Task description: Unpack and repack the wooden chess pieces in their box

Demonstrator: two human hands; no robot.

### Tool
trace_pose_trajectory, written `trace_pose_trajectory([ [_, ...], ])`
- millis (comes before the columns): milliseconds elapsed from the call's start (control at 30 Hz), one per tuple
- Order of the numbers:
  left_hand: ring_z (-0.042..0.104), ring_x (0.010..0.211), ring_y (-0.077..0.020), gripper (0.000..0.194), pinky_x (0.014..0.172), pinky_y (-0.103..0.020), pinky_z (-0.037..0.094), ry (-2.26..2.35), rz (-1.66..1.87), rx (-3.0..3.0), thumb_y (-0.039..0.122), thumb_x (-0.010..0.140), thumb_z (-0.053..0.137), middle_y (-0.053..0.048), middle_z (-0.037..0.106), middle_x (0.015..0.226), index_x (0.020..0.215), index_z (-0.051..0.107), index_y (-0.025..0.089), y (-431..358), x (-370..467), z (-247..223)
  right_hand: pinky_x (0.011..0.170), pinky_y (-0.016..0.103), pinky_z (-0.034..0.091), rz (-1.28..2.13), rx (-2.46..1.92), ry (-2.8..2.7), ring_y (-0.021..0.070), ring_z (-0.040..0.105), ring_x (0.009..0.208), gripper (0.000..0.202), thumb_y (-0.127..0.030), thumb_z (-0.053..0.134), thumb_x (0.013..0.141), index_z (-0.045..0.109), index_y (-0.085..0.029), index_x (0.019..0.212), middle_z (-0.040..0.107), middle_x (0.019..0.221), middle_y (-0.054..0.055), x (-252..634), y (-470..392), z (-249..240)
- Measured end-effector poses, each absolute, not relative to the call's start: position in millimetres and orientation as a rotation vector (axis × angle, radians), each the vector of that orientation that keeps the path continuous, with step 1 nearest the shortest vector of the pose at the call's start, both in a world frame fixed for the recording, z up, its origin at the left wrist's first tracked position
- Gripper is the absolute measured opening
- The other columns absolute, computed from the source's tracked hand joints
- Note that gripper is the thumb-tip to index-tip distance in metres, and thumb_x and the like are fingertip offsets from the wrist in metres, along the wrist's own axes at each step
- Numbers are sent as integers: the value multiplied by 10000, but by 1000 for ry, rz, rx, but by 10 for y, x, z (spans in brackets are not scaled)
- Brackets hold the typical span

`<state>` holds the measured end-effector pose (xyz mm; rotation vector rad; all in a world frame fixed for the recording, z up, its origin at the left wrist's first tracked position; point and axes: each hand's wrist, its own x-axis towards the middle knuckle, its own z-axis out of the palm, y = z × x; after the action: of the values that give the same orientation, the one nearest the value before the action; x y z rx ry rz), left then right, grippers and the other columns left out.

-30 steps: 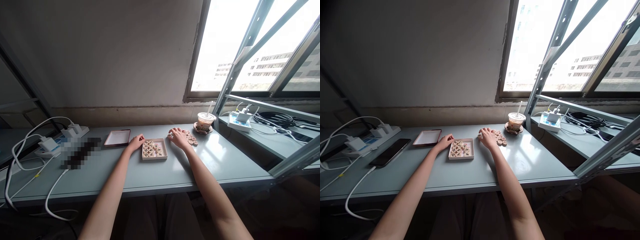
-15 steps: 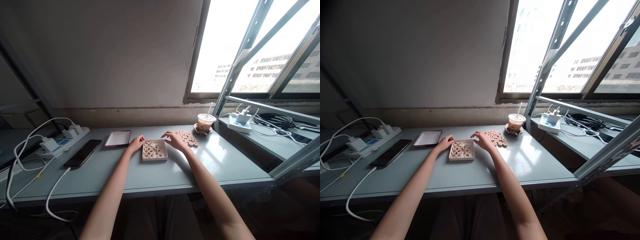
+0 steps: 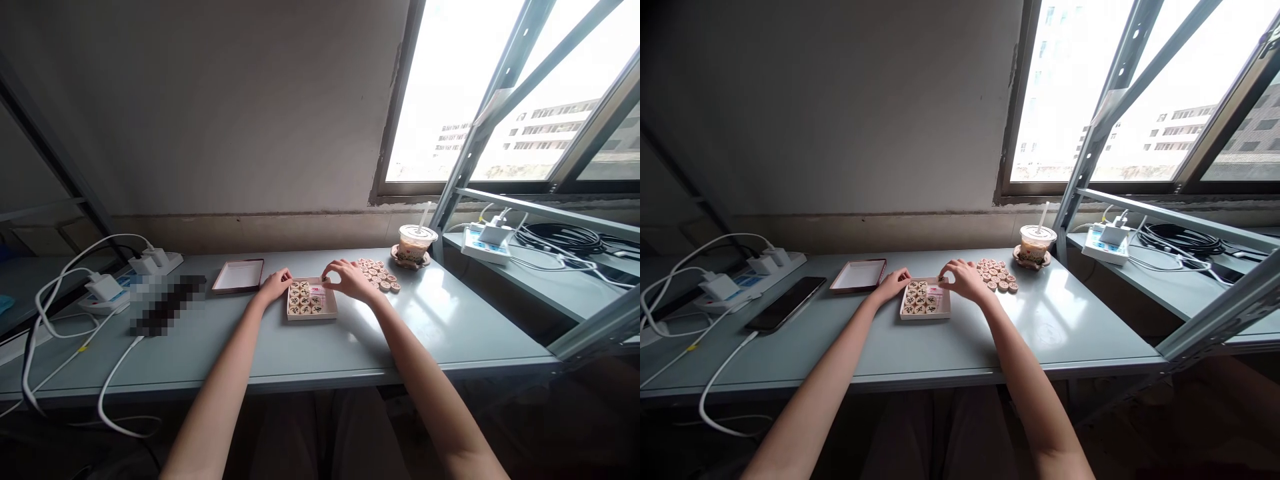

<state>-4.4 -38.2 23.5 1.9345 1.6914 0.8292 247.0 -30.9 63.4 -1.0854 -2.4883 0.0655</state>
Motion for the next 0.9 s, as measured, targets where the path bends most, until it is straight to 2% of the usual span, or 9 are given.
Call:
trace_pose_trajectory([
  [167,558,775,-166,112,702,-264,416,1693,832,1925,297,764,461,-17,612,803,734,504,199,-379,-37,234,871,380,314,-19,-1304,-2477,251,478,1043,255,-478,591,804,631,-242,892,578,1079,60,2771,-178,624],
  [333,562,767,-161,103,699,-255,417,1700,841,1933,298,757,467,-9,622,806,737,506,205,-363,-51,207,847,385,330,-203,-1497,-2390,280,466,1056,358,-287,612,780,540,-166,1109,546,1135,132,2817,-135,558],
  [433,560,753,-160,114,686,-253,412,1702,843,1940,310,757,467,-9,620,797,739,503,204,-359,-58,197,863,367,341,-33,-1352,-2403,250,482,1057,392,-235,585,782,510,-182,1164,544,1168,113,2694,-223,623],
  [567,556,757,-164,135,681,-255,407,1705,830,1934,331,767,465,-9,617,800,752,501,202,-363,-58,203,850,310,365,464,-1035,-2661,206,532,1010,332,-286,623,773,592,-252,1103,593,1120,50,2465,-366,674],
  [633,552,757,-163,129,681,-256,402,1700,829,1937,324,767,461,-7,611,796,748,495,202,-370,-52,215,850,304,362,592,-961,-2740,196,554,969,285,-288,645,757,639,-260,1041,616,1083,36,2372,-398,642],
  [767,547,755,-163,132,677,-259,396,1704,826,1935,324,768,461,-6,602,792,734,488,200,-386,-35,242,876,328,331,525,-925,-2720,201,555,957,182,-327,643,770,672,-245,930,641,1010,33,2296,-396,570],
  [900,549,759,-161,145,686,-259,404,1710,823,1929,342,768,471,-7,606,804,744,496,200,-386,-34,240,869,337,326,442,-987,-2691,207,538,948,240,-432,643,759,667,-239,899,620,961,40,2390,-395,658],
])
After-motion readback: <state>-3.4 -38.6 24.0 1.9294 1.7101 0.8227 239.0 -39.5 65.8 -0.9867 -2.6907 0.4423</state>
